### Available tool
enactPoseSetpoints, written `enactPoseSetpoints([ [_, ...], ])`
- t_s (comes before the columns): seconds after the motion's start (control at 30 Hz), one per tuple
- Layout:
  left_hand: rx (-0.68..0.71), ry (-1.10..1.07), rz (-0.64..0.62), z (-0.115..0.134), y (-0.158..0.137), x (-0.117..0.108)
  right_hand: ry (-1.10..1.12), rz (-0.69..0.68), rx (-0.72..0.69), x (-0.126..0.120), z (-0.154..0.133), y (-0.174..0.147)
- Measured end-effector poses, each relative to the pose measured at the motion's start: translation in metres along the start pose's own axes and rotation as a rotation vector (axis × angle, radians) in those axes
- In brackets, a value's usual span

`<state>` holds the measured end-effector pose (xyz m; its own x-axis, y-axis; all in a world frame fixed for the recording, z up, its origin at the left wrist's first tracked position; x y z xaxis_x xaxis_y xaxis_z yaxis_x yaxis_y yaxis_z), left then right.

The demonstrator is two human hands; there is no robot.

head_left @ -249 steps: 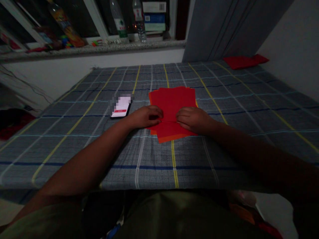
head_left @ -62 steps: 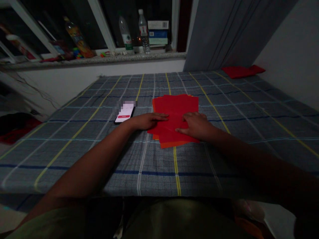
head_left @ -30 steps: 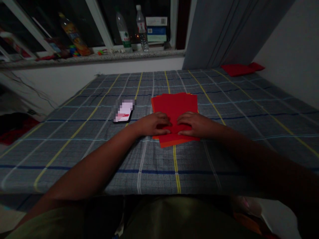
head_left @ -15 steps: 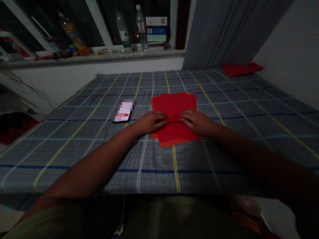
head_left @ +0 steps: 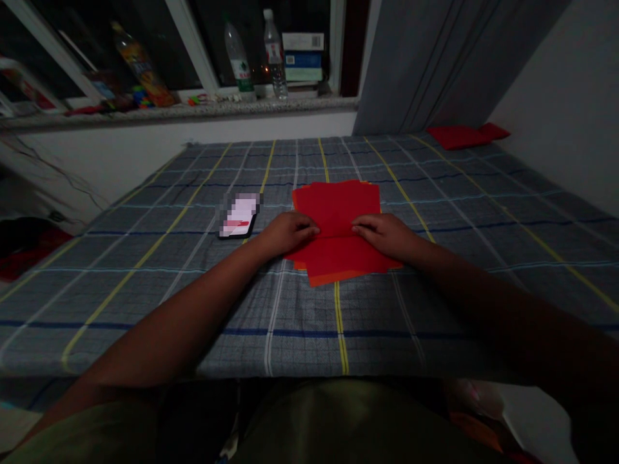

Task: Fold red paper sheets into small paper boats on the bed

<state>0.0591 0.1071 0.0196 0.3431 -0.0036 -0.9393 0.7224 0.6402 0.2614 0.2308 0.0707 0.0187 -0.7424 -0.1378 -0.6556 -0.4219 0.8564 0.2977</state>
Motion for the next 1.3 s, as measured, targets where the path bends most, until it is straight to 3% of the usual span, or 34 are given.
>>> enactPoseSetpoints([
  [0.13, -0.116, -0.024, -0.02, -0.01, -0.001, 0.007, 0.005, 0.067, -0.056, -0.003, -0.005, 0.001],
  [0.23, -0.145, -0.019, -0.021, -0.012, -0.001, 0.008, 0.012, 0.067, -0.002, 0.0, 0.001, 0.003],
  [0.33, -0.14, -0.011, -0.025, -0.012, -0.001, 0.008, 0.009, 0.067, 0.082, 0.0, 0.011, 0.003],
  [0.67, -0.075, -0.08, -0.191, -0.017, -0.008, 0.012, -0.026, 0.042, 0.101, 0.002, 0.025, 0.004],
  [0.8, -0.056, -0.092, -0.175, -0.011, -0.007, 0.012, -0.071, -0.013, 0.063, 0.005, 0.019, 0.004],
  [0.97, 0.037, -0.076, -0.075, 0.002, -0.006, 0.002, -0.053, -0.133, -0.102, 0.007, 0.002, -0.001],
  [1.07, 0.025, -0.097, -0.061, 0.004, -0.007, -0.002, -0.048, -0.04, -0.144, -0.002, 0.0, 0.0],
  [1.17, -0.031, -0.148, -0.042, 0.001, -0.007, -0.003, -0.031, 0.103, -0.099, -0.013, 0.007, 0.0],
  [1.3, -0.169, -0.391, 0.116, -0.016, -0.005, -0.009, 0.062, 0.274, -0.061, -0.025, 0.011, -0.003],
])
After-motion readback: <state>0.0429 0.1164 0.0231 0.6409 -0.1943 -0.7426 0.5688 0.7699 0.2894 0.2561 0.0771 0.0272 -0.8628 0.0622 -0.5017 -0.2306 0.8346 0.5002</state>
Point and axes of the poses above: each hand's wrist, its own y-axis towards the middle knuckle, its own x-axis out of the palm, z = x × y, the point moved 10 cm from there along y, towards the middle knuckle, and after that the axes turned 15 degrees about y, right-handed, at the moved point
